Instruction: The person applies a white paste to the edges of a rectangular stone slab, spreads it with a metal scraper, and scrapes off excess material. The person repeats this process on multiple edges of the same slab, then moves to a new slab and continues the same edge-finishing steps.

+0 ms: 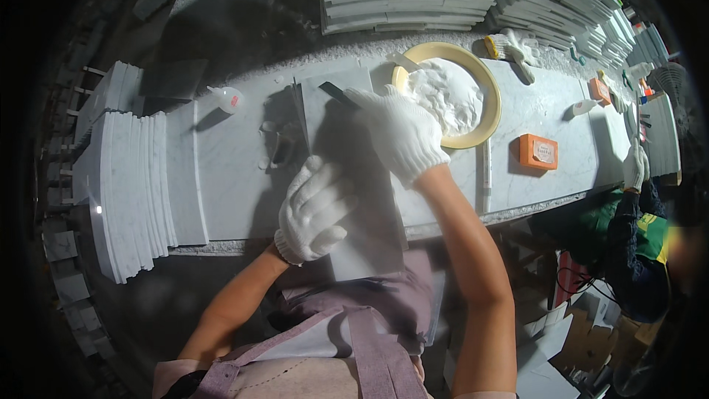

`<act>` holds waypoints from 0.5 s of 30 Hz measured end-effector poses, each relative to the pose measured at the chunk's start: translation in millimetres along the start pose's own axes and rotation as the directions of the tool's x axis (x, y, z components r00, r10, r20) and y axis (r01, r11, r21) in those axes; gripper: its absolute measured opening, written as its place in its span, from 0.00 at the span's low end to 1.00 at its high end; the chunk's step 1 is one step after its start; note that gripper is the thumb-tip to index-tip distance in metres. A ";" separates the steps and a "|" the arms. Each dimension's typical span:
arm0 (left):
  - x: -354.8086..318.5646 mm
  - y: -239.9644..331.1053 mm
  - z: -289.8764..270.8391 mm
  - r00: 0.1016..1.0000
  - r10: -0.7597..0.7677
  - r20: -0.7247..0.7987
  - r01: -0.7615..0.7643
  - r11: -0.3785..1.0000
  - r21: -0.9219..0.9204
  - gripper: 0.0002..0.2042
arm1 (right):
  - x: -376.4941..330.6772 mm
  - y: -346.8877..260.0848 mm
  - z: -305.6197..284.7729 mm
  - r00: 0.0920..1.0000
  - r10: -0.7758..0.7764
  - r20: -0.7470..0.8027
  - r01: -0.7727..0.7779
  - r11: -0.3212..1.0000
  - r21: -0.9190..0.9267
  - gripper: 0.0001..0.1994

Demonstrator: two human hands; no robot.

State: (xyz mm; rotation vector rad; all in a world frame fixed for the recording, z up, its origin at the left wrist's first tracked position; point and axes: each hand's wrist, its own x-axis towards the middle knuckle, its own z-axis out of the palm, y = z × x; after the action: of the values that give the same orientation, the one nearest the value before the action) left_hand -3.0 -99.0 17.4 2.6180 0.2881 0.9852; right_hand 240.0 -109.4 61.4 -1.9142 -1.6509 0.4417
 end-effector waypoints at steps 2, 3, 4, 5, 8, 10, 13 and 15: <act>1.8 -0.1 -0.6 1.000 0.006 -0.014 -0.006 1.000 0.007 0.22 | 2.9 -0.2 0.0 1.000 -0.024 0.003 0.024 1.000 -0.011 0.18; 2.4 -0.2 -0.7 1.000 0.008 -0.020 -0.008 1.000 0.009 0.21 | 4.2 -0.1 0.6 0.999 -0.043 -0.002 0.043 0.999 -0.024 0.18; 3.0 -0.4 -0.7 1.000 0.010 -0.024 -0.010 1.000 0.008 0.21 | 5.4 0.2 1.2 0.998 -0.061 -0.007 0.061 0.997 -0.037 0.18; 3.1 -0.6 -0.4 1.000 0.011 -0.029 -0.011 1.000 0.006 0.21 | 6.5 0.7 2.1 0.998 -0.064 -0.004 0.064 0.997 -0.035 0.17; 2.2 -1.6 0.5 0.999 0.006 -0.034 -0.006 1.000 -0.007 0.21 | 8.2 2.4 4.6 0.998 -0.069 -0.003 0.068 0.996 -0.050 0.16; 1.0 -2.4 0.9 1.000 0.003 -0.020 -0.003 1.000 -0.014 0.21 | 8.8 3.3 5.6 0.994 -0.103 -0.029 0.100 0.992 -0.077 0.15; -1.4 -2.7 1.5 1.000 -0.005 -0.004 0.005 1.000 -0.018 0.22 | 9.1 3.5 6.6 0.985 -0.164 -0.052 0.160 0.984 -0.079 0.14; -2.1 -2.8 1.8 1.000 -0.003 -0.008 0.002 1.000 -0.021 0.22 | 9.7 3.2 6.8 0.987 -0.158 -0.032 0.156 0.986 -0.065 0.13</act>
State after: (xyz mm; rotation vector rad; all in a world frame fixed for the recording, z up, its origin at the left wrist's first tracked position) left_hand -3.5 -97.5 13.9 2.5944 0.2811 0.9928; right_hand 240.3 -98.8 55.2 -1.8077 -1.7942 0.2926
